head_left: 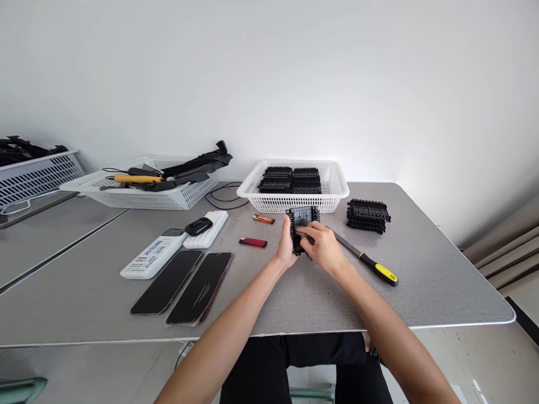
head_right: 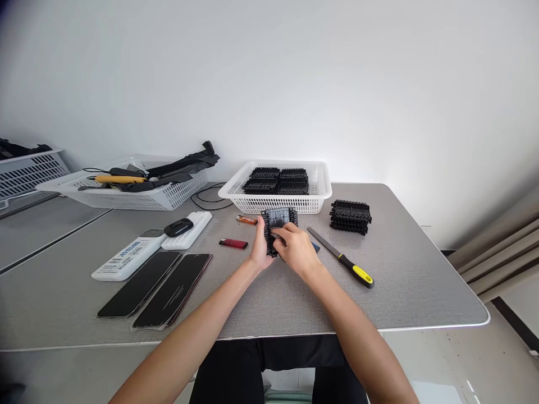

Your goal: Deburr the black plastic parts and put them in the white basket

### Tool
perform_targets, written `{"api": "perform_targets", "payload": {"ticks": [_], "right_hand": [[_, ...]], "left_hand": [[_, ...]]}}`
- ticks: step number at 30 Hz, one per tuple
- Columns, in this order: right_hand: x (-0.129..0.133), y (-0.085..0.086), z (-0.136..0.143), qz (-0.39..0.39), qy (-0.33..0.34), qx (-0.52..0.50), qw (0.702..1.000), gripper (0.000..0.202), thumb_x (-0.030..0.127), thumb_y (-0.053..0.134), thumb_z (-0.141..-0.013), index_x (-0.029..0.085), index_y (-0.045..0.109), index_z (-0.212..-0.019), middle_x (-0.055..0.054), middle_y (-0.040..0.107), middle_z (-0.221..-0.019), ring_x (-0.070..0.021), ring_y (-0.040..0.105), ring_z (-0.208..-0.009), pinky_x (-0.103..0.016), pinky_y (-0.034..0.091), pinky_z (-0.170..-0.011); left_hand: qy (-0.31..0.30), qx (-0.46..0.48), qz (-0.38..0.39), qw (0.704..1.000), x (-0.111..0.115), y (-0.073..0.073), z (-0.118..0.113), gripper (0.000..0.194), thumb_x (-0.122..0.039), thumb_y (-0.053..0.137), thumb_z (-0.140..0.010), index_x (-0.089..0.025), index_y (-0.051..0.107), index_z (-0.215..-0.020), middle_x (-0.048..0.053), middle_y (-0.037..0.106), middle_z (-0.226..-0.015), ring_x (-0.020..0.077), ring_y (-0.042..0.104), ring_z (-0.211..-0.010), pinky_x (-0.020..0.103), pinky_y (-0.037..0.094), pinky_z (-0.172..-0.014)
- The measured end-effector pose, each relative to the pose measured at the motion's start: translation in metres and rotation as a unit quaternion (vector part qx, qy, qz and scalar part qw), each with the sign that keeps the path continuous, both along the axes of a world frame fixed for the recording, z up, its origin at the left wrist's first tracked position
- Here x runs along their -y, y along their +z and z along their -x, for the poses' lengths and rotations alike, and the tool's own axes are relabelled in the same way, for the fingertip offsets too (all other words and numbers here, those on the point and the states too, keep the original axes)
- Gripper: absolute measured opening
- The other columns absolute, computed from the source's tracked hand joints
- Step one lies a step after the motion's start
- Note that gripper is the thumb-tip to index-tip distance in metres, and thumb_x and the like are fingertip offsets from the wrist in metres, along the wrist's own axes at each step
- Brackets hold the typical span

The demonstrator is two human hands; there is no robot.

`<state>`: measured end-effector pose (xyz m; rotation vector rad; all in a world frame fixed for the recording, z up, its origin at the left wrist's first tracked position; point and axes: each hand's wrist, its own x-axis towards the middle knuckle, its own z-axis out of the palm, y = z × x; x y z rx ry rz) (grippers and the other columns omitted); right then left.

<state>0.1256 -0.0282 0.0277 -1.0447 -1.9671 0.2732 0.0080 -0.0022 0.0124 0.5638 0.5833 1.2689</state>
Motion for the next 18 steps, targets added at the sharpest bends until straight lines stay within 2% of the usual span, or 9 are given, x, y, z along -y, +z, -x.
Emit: {"api": "perform_targets", "payload": {"ticks": [2,5,8,12,18], "right_hand": [[0.001,0.002,0.000,0.014,-0.056,0.032,0.998,0.034,0.010,0.049,-0.086,0.018,0.073,-0.109,-0.007,0.065,-0.095,-0.0179,0.065,-0.080,-0.028,0.051,-0.077],[0.001,0.004,-0.003,0.035,-0.122,0.058,0.990,0.032,0.010,0.049,-0.086,0.017,0.075,-0.103,-0.008,0.065,-0.092,-0.0197,0.065,-0.077,-0.029,0.051,-0.074],[0.000,0.004,-0.007,0.010,-0.130,0.015,0.991,0.030,0.011,0.049,-0.085,0.016,0.075,-0.098,-0.007,0.066,-0.089,-0.0197,0.064,-0.077,-0.030,0.052,-0.074],[-0.002,0.003,-0.010,-0.063,-0.130,-0.074,0.987,0.033,0.017,0.045,-0.091,0.017,0.071,-0.111,-0.008,0.064,-0.098,-0.0182,0.064,-0.083,-0.030,0.053,-0.078],[-0.002,0.001,-0.006,-0.030,-0.147,0.021,0.988,0.039,0.014,0.043,-0.093,0.014,0.065,-0.125,-0.010,0.061,-0.101,-0.0191,0.062,-0.080,-0.031,0.052,-0.072]], "left_hand": [[0.003,0.006,0.007,1.000,-0.001,0.001,0.001,0.060,-0.063,0.038,-0.093,-0.020,0.065,-0.125,0.008,0.072,-0.116,0.0260,0.063,-0.116,0.036,0.049,-0.100],[-0.025,0.008,0.011,1.000,0.000,0.006,0.001,0.063,-0.063,0.032,-0.095,-0.018,0.064,-0.126,0.009,0.072,-0.117,0.0262,0.062,-0.117,0.037,0.048,-0.102],[-0.058,0.016,0.017,0.998,0.003,0.010,0.002,0.064,-0.063,0.031,-0.095,-0.019,0.062,-0.129,0.010,0.071,-0.119,0.0269,0.062,-0.118,0.039,0.048,-0.103],[-0.070,0.024,0.021,0.997,0.008,0.009,-0.002,0.062,-0.063,0.033,-0.095,-0.020,0.060,-0.132,0.010,0.070,-0.121,0.0270,0.061,-0.120,0.040,0.047,-0.103],[-0.062,0.005,0.011,0.998,0.012,0.005,-0.011,0.058,-0.057,0.033,-0.097,-0.019,0.063,-0.128,0.010,0.071,-0.117,0.0255,0.062,-0.118,0.037,0.047,-0.103]]}}
